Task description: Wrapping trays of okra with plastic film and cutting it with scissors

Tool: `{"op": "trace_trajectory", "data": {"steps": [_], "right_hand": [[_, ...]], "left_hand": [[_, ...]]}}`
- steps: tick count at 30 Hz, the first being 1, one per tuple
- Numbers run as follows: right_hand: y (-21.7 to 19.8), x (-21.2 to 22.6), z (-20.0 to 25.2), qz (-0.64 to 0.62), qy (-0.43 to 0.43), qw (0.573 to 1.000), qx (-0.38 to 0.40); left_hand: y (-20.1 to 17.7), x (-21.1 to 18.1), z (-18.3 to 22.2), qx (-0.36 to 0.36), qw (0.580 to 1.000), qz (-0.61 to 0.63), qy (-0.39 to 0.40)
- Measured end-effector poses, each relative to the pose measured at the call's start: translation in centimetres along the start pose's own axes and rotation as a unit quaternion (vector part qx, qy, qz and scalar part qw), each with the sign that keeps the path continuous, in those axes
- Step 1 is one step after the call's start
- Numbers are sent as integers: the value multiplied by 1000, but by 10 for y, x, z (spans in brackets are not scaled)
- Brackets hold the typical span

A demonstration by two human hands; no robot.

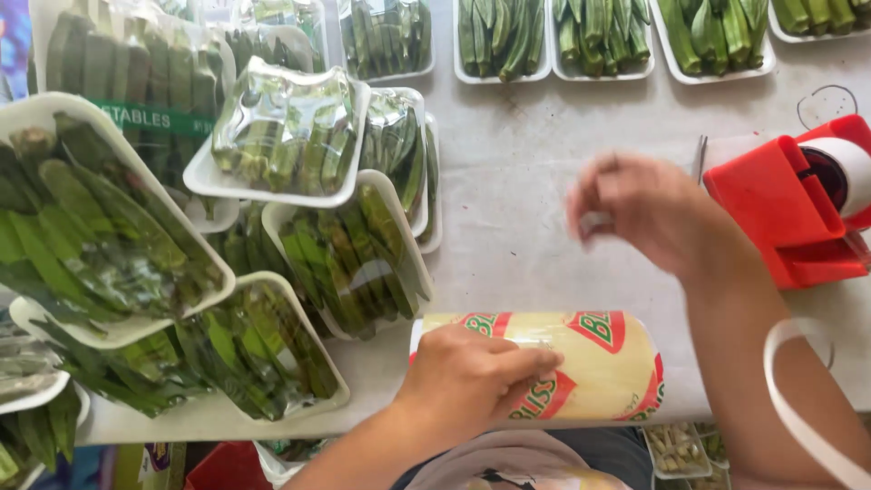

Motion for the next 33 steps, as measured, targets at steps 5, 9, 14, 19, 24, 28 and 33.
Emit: {"op": "trace_trajectory", "data": {"steps": [5, 9, 14, 19, 24, 28, 33], "right_hand": [[-93, -46, -123, -58, 71, 936, -340], [-134, -69, -185, -129, 10, 896, -425], [-108, -58, -188, -113, 7, 855, -507], [-107, -59, -194, -85, -6, 843, -531], [-112, -65, -202, -83, -19, 843, -531], [-94, -58, -174, -61, 6, 853, -517], [-112, -74, -110, -25, 33, 884, -465]], "left_hand": [[-6, -4, -3, -15, 1000, 4, 14], [-4, -4, 0, -24, 999, 14, 17], [-4, -3, 1, -65, 998, -6, 26], [0, 0, 2, -75, 996, -41, 23], [-7, -2, -3, -90, 994, -57, 27], [-3, -1, 2, -90, 994, -56, 31], [-1, -2, 5, -73, 996, -30, 34]]}}
Point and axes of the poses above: each hand's wrist, its own z-axis away from the middle knuckle, its own y-axis out of the palm, x = y × z, the point moved 8 cm from there along -z, towards the middle knuckle, and after that the axes turned 7 degrees about -z, right-handed, at the moved point
